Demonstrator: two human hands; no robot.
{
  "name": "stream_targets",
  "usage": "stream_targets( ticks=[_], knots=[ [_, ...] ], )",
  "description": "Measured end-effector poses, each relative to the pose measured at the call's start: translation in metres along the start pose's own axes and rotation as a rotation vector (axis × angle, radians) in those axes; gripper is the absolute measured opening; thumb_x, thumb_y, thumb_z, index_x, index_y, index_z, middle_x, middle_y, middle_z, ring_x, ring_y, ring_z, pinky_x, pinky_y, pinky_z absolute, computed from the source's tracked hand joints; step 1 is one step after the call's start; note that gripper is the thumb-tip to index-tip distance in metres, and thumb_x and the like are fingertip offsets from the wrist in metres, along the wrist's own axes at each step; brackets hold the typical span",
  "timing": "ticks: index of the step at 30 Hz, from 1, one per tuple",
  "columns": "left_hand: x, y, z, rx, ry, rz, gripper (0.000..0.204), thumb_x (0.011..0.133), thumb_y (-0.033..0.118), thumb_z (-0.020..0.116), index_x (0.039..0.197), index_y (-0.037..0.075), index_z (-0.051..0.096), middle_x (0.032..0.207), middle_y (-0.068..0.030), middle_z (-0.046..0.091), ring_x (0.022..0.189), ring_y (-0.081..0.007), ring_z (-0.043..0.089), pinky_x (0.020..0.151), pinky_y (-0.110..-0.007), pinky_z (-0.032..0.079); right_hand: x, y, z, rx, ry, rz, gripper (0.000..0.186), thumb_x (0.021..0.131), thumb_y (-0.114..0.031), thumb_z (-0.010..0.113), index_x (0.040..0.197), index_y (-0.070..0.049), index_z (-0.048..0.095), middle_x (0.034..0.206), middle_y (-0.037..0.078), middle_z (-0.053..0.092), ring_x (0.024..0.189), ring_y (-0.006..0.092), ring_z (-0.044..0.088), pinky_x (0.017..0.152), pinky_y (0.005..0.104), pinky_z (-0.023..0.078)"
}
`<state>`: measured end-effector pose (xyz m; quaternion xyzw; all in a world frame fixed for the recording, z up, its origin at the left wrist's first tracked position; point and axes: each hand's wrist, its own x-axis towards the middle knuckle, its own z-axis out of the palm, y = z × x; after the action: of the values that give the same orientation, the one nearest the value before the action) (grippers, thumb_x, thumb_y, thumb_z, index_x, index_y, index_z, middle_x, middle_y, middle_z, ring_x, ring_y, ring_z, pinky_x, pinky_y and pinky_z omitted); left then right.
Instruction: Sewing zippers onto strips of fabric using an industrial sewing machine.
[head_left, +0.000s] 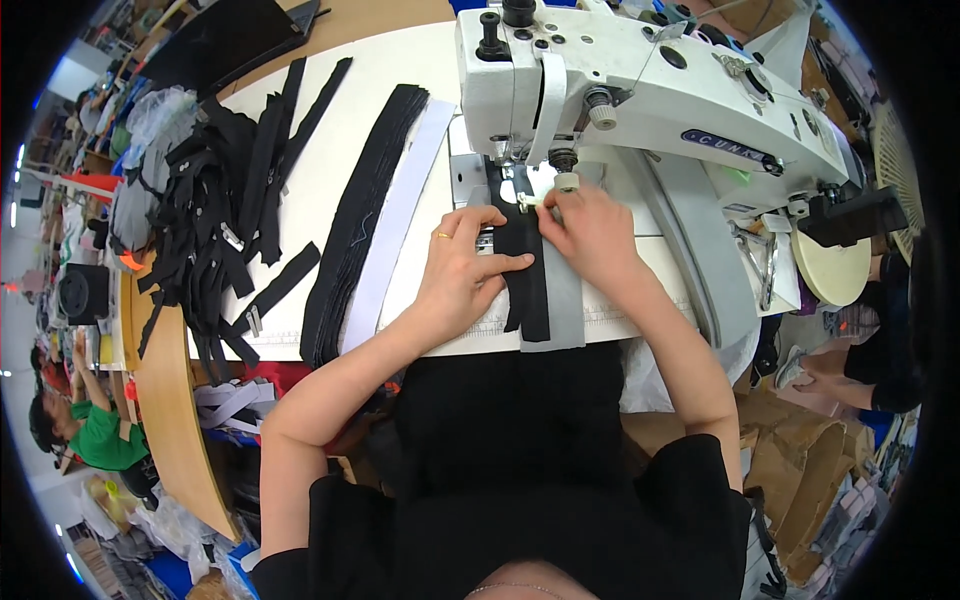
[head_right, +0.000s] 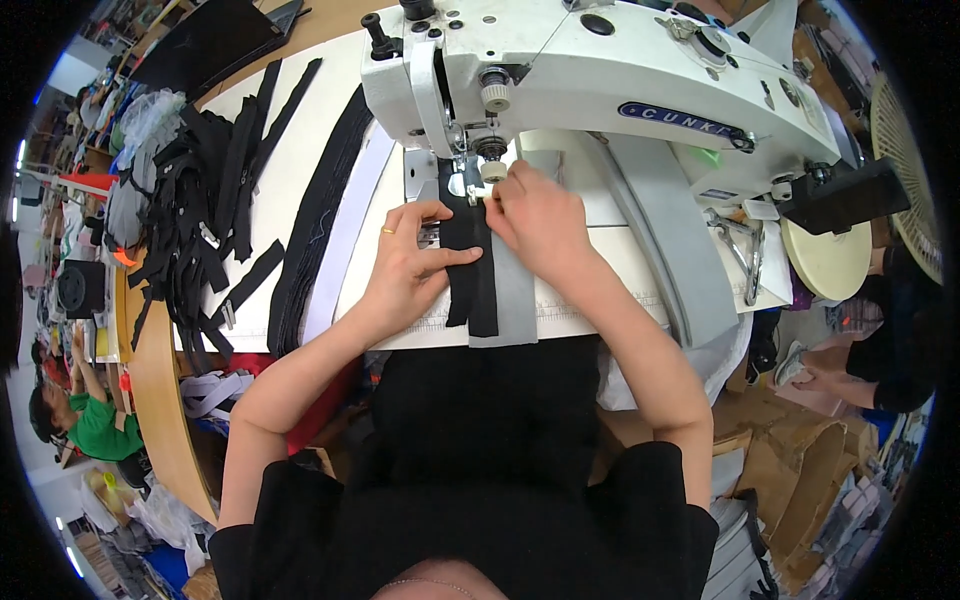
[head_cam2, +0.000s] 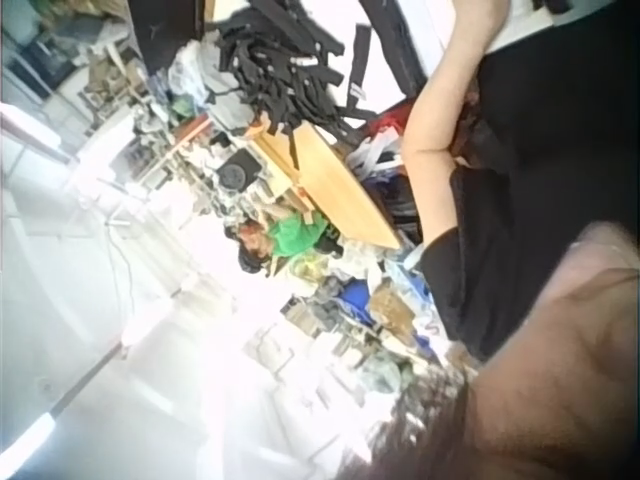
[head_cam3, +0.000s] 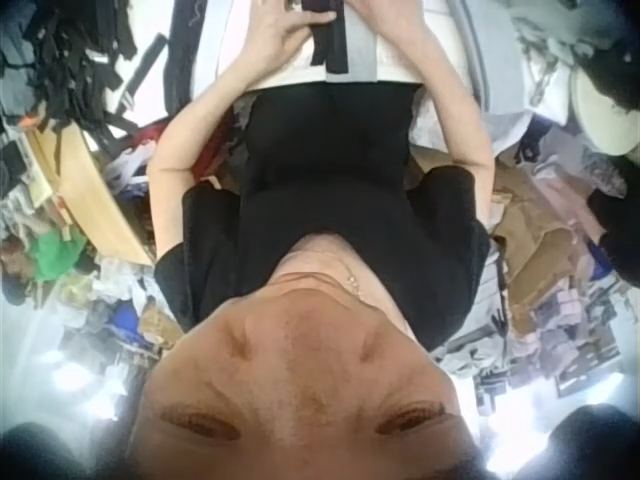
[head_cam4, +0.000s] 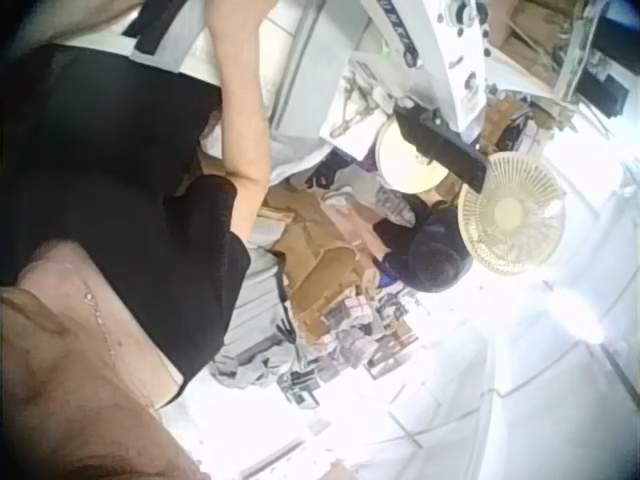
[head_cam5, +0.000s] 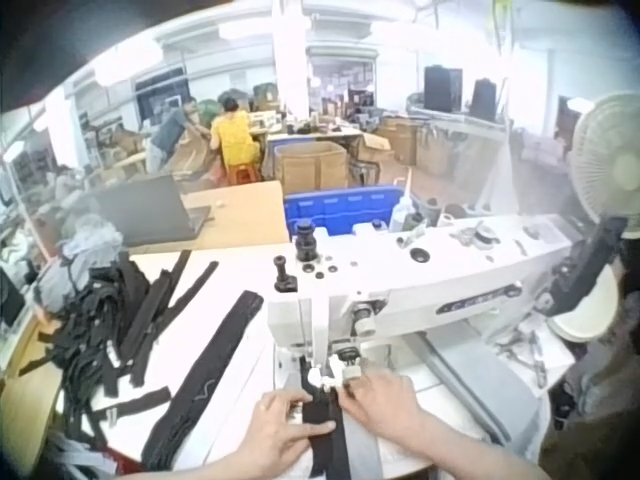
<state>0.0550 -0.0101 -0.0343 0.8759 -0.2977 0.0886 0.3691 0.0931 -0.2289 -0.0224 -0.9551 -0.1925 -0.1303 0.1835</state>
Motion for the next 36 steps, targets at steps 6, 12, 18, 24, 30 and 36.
stream_targets(
  ticks=[6, 12, 18, 24, 30, 36],
  knots=[
    [0.002, -0.002, 0.002, -0.010, -0.025, 0.015, 0.045, 0.068, -0.004, 0.074, 0.104, 0.019, 0.083, 0.129, -0.0115, 0.056, 0.124, -0.0341, 0.050, 0.103, -0.044, 0.041, 0.031, 0.012, 0.038, 0.093, 0.220, 0.205, 0.030, 0.081, -0.030, 0.077, 0.089, -0.003, 0.067, 0.094, 0.012, 0.065, 0.091, 0.0337, 0.067, 0.076, 0.0462, 0.055],
    [0.004, 0.001, 0.000, -0.023, -0.002, 0.020, 0.053, 0.069, -0.012, 0.066, 0.109, 0.018, 0.083, 0.129, -0.0144, 0.056, 0.124, -0.0359, 0.049, 0.106, -0.044, 0.043, 0.033, 0.013, 0.033, 0.121, 0.242, 0.219, 0.028, 0.082, -0.026, 0.077, 0.095, -0.001, 0.069, 0.103, 0.015, 0.065, 0.103, 0.0360, 0.062, 0.086, 0.0469, 0.052],
    [0.004, -0.003, -0.002, -0.089, 0.112, 0.020, 0.041, 0.078, -0.012, 0.065, 0.112, 0.009, 0.075, 0.120, -0.0118, 0.066, 0.116, -0.0332, 0.057, 0.099, -0.041, 0.047, -0.058, -0.017, -0.027, 0.332, 0.033, -0.147, 0.031, 0.081, -0.014, 0.079, 0.109, -0.005, 0.068, 0.121, 0.009, 0.064, 0.113, 0.0320, 0.059, 0.092, 0.0411, 0.048],
    [0.002, -0.005, 0.006, -0.343, 0.281, -0.199, 0.029, 0.083, -0.009, 0.066, 0.109, 0.001, 0.072, 0.106, -0.0148, 0.071, 0.102, -0.0343, 0.065, 0.090, -0.040, 0.052, -0.092, -0.035, -0.034, 0.258, -0.023, -0.225, 0.027, 0.079, -0.018, 0.082, 0.101, -0.006, 0.071, 0.116, 0.006, 0.069, 0.107, 0.0259, 0.064, 0.086, 0.0379, 0.051],
    [0.003, -0.003, 0.005, -0.282, 0.274, -0.175, 0.024, 0.088, -0.005, 0.065, 0.111, 0.001, 0.072, 0.106, -0.0138, 0.071, 0.100, -0.0318, 0.066, 0.089, -0.038, 0.052, -0.098, -0.029, -0.020, 0.141, 0.113, -0.404, 0.017, 0.083, -0.011, 0.077, 0.096, -0.004, 0.070, 0.105, 0.006, 0.071, 0.098, 0.0231, 0.067, 0.083, 0.0353, 0.053],
    [0.001, -0.006, 0.003, -0.271, 0.258, -0.139, 0.027, 0.088, -0.006, 0.064, 0.110, 0.005, 0.075, 0.111, -0.0103, 0.068, 0.108, -0.0291, 0.061, 0.091, -0.036, 0.050, -0.089, -0.034, -0.026, -0.008, 0.130, -0.589, 0.012, 0.081, -0.013, 0.075, 0.087, -0.006, 0.067, 0.099, 0.006, 0.067, 0.099, 0.0217, 0.065, 0.086, 0.0351, 0.051]
  ],
)
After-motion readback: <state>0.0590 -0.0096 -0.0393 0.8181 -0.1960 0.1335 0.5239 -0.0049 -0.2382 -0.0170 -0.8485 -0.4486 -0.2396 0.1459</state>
